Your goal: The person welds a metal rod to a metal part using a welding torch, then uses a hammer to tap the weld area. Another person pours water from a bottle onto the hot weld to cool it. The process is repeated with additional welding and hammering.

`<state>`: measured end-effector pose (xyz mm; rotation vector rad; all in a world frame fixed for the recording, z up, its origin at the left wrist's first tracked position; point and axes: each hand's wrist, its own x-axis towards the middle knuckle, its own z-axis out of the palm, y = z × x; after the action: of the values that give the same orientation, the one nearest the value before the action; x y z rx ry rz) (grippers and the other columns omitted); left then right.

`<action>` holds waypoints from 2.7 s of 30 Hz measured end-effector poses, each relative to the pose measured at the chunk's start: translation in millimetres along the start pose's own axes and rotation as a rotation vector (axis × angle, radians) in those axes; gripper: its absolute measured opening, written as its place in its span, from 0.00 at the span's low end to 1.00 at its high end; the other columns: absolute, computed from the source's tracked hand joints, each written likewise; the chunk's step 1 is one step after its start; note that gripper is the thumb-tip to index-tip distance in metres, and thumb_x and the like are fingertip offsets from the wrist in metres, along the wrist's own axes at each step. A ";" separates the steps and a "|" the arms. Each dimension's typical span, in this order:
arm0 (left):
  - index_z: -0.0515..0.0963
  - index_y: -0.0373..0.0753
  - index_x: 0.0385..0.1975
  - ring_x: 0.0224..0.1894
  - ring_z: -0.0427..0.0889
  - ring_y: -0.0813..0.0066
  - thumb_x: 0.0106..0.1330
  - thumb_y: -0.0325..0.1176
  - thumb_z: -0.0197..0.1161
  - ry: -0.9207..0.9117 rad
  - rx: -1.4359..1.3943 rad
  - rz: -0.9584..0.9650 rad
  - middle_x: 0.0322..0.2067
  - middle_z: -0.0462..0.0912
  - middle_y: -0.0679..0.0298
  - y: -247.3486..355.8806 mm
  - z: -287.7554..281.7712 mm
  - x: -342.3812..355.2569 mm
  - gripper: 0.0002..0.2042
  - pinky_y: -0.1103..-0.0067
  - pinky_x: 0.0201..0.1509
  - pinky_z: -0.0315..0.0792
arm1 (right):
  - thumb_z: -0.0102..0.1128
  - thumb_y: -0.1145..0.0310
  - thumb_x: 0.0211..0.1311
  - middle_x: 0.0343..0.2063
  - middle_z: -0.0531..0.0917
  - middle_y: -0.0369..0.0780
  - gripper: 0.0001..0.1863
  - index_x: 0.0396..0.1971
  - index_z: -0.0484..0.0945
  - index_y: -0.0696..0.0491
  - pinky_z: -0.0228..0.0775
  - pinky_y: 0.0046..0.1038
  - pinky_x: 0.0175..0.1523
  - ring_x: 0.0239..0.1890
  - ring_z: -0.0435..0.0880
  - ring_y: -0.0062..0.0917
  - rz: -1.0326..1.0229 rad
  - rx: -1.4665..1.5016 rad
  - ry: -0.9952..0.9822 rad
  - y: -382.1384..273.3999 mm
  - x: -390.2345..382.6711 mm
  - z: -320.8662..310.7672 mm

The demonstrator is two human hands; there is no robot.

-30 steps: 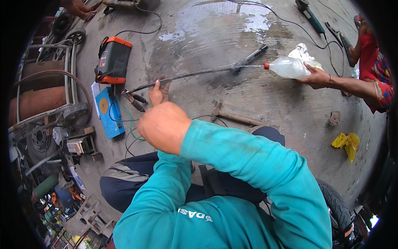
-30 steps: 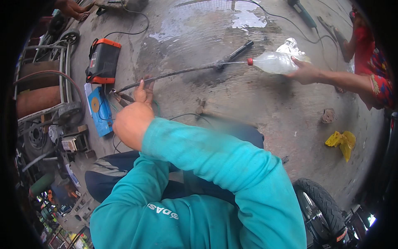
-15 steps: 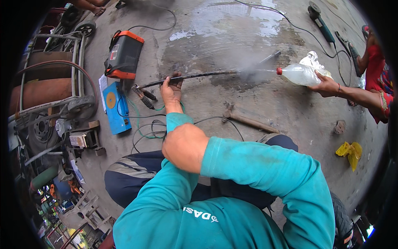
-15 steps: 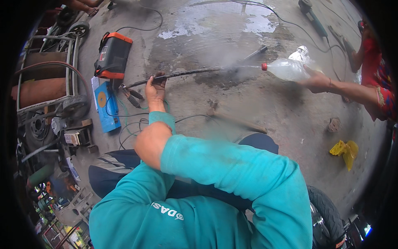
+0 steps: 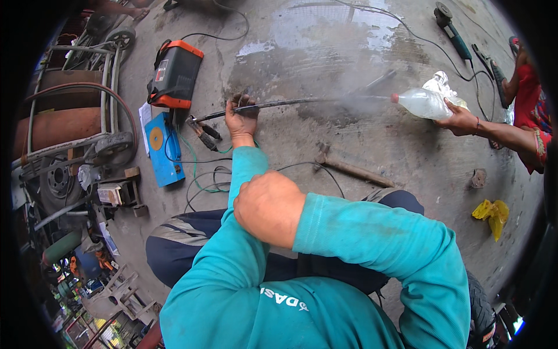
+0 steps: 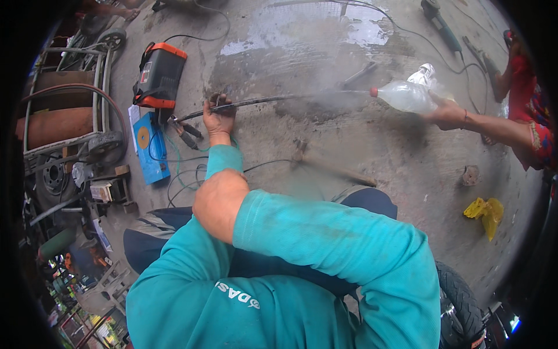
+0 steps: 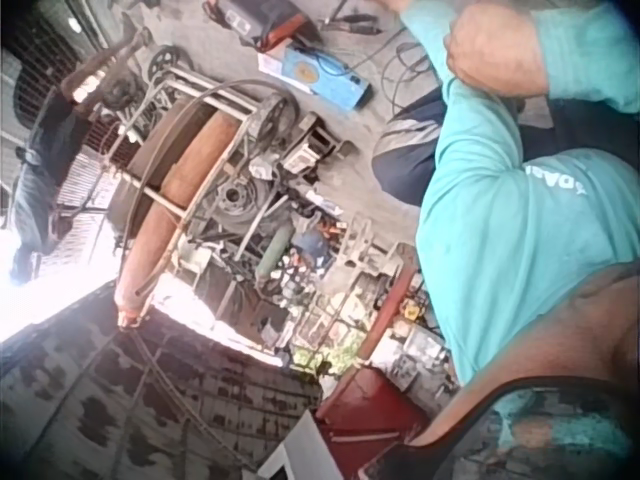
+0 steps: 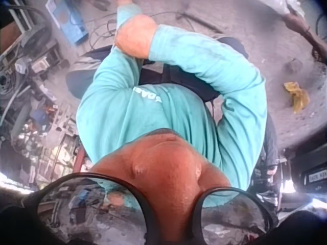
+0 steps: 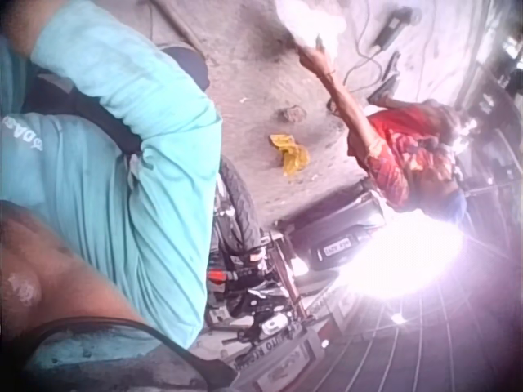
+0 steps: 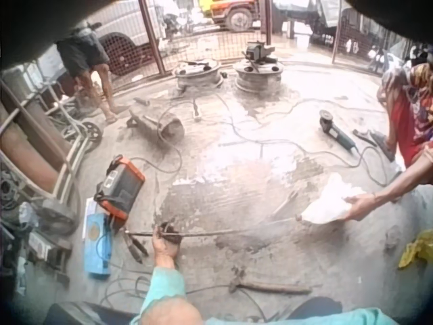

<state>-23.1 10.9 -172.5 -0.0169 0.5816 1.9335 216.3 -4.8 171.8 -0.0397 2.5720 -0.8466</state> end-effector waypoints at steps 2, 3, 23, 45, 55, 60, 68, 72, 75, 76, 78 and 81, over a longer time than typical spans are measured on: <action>0.85 0.42 0.44 0.45 0.85 0.54 0.72 0.48 0.57 0.022 -0.054 0.066 0.43 0.88 0.56 6.5 -13.1 0.2 0.17 0.57 0.58 0.76 | 0.66 0.67 0.56 0.40 0.87 0.43 0.14 0.43 0.85 0.55 0.80 0.35 0.43 0.43 0.88 0.36 -0.036 0.031 0.042 -0.5 0.3 5.1; 0.86 0.42 0.43 0.46 0.86 0.54 0.72 0.48 0.57 0.033 -0.079 0.101 0.43 0.88 0.57 10.7 -21.6 -1.1 0.17 0.57 0.59 0.76 | 0.66 0.68 0.55 0.40 0.87 0.43 0.14 0.42 0.85 0.55 0.80 0.35 0.43 0.43 0.88 0.35 -0.053 0.014 0.054 -1.7 -1.8 4.7; 0.70 0.46 0.20 0.29 0.77 0.69 0.80 0.54 0.45 -0.239 -0.169 0.201 0.19 0.70 0.68 -1.2 35.4 -12.2 0.26 0.63 0.49 0.74 | 0.65 0.68 0.55 0.38 0.87 0.43 0.12 0.39 0.86 0.54 0.79 0.35 0.43 0.42 0.88 0.34 -0.045 -0.021 0.076 4.8 -14.0 4.0; 0.60 0.46 0.27 0.15 0.56 0.76 0.80 0.60 0.41 0.821 -0.077 0.310 0.14 0.54 0.73 8.1 101.1 -5.5 0.25 0.68 0.31 0.67 | 0.80 0.56 0.49 0.59 0.83 0.37 0.33 0.58 0.83 0.47 0.76 0.55 0.59 0.62 0.81 0.36 0.047 0.036 -0.280 -9.0 -10.5 -8.8; 0.63 0.46 0.26 0.18 0.64 0.70 0.81 0.55 0.40 0.530 -0.025 0.318 0.17 0.66 0.69 24.5 117.9 -8.3 0.23 0.60 0.37 0.68 | 0.65 0.67 0.51 0.32 0.86 0.46 0.12 0.35 0.86 0.55 0.79 0.39 0.44 0.40 0.87 0.37 0.056 0.214 0.050 18.8 -41.2 3.9; 0.66 0.46 0.25 0.22 0.69 0.69 0.82 0.53 0.42 0.288 0.078 0.404 0.17 0.66 0.69 27.8 122.4 -15.5 0.23 0.58 0.41 0.70 | 0.70 0.65 0.56 0.36 0.87 0.50 0.20 0.45 0.83 0.62 0.79 0.39 0.48 0.40 0.88 0.42 0.116 0.566 0.138 102.7 -114.9 -0.1; 0.67 0.47 0.22 0.21 0.66 0.74 0.81 0.58 0.38 0.021 0.241 0.484 0.16 0.62 0.70 18.6 150.8 -24.4 0.27 0.65 0.39 0.70 | 0.74 0.63 0.54 0.42 0.83 0.45 0.21 0.46 0.81 0.53 0.77 0.42 0.51 0.48 0.83 0.43 0.872 0.223 0.386 179.1 -121.7 247.7; 0.64 0.48 0.21 0.19 0.62 0.76 0.81 0.57 0.41 -0.024 0.304 0.501 0.15 0.59 0.71 11.1 167.7 -30.3 0.26 0.68 0.35 0.68 | 0.71 0.62 0.51 0.46 0.78 0.43 0.20 0.45 0.79 0.49 0.76 0.44 0.52 0.53 0.78 0.41 0.951 0.093 0.553 170.0 -103.4 279.9; 0.61 0.48 0.23 0.19 0.60 0.78 0.81 0.56 0.43 -0.053 0.308 0.513 0.16 0.57 0.72 6.4 175.4 -33.8 0.24 0.70 0.31 0.68 | 0.70 0.63 0.52 0.46 0.78 0.43 0.20 0.46 0.78 0.49 0.75 0.44 0.52 0.51 0.78 0.41 0.935 -0.014 0.560 169.6 -95.3 284.4; 0.61 0.48 0.23 0.19 0.60 0.78 0.81 0.56 0.43 -0.059 0.312 0.518 0.15 0.56 0.72 7.3 176.6 -35.9 0.24 0.70 0.31 0.67 | 0.69 0.64 0.52 0.46 0.78 0.43 0.20 0.46 0.78 0.49 0.75 0.44 0.51 0.50 0.79 0.41 0.910 -0.060 0.549 171.9 -92.7 286.4; 0.61 0.48 0.22 0.19 0.59 0.78 0.81 0.55 0.43 -0.056 0.318 0.524 0.15 0.56 0.72 7.7 180.0 -38.0 0.24 0.71 0.31 0.67 | 0.69 0.64 0.52 0.43 0.79 0.44 0.20 0.46 0.78 0.50 0.74 0.46 0.51 0.48 0.80 0.42 0.898 0.035 0.482 180.1 -92.1 295.8; 0.61 0.48 0.21 0.19 0.59 0.78 0.81 0.54 0.43 -0.032 0.323 0.523 0.15 0.56 0.72 8.1 180.6 -39.6 0.24 0.70 0.31 0.66 | 0.67 0.64 0.52 0.41 0.82 0.46 0.21 0.47 0.78 0.51 0.74 0.47 0.51 0.47 0.81 0.46 0.915 0.182 0.487 170.8 -91.5 284.5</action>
<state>31.8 47.1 0.5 0.4070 0.9400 2.3080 433.2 -10.8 -95.5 1.4216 2.4519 -0.7483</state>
